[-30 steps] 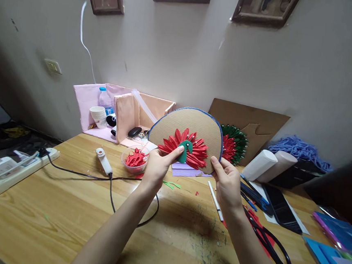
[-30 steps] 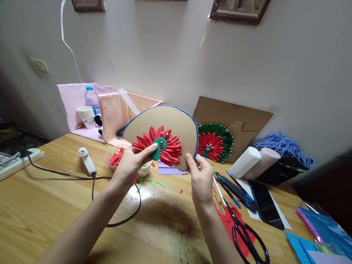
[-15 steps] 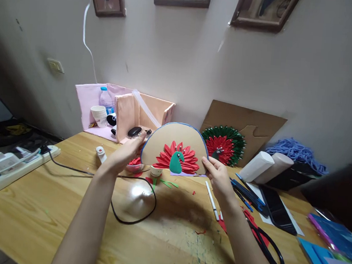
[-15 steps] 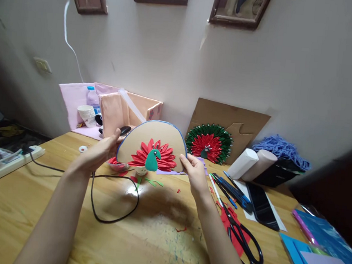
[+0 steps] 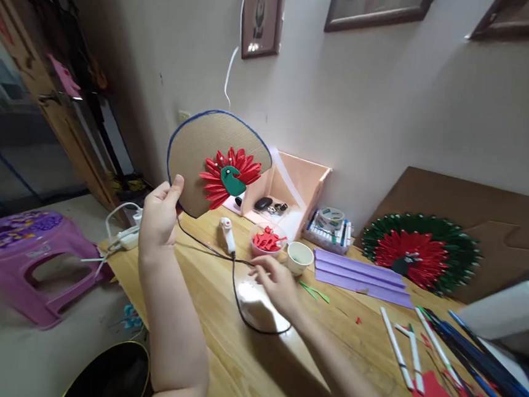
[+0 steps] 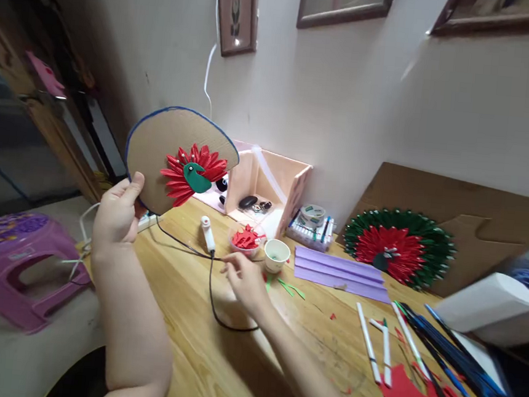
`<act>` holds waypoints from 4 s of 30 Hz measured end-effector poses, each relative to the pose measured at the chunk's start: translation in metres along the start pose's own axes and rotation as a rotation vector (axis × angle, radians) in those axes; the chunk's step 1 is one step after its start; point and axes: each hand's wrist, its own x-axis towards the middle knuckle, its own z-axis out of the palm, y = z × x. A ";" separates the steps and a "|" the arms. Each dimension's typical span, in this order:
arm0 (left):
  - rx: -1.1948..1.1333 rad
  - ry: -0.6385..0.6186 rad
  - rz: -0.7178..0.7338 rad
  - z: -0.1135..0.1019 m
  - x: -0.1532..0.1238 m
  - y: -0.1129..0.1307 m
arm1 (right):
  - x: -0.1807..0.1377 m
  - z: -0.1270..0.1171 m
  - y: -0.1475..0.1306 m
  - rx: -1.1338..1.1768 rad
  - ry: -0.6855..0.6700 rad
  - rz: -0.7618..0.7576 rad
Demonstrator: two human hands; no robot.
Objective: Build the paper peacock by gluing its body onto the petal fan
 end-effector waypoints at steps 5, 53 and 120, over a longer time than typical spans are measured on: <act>-0.069 -0.039 -0.145 -0.019 0.007 -0.008 | 0.078 0.094 -0.001 -0.419 0.169 0.085; 0.104 -0.307 0.021 0.093 -0.053 -0.009 | -0.081 -0.094 -0.086 -0.522 0.586 -0.295; 0.273 -0.566 -0.142 0.094 -0.049 -0.014 | -0.064 -0.181 -0.051 0.214 0.119 0.276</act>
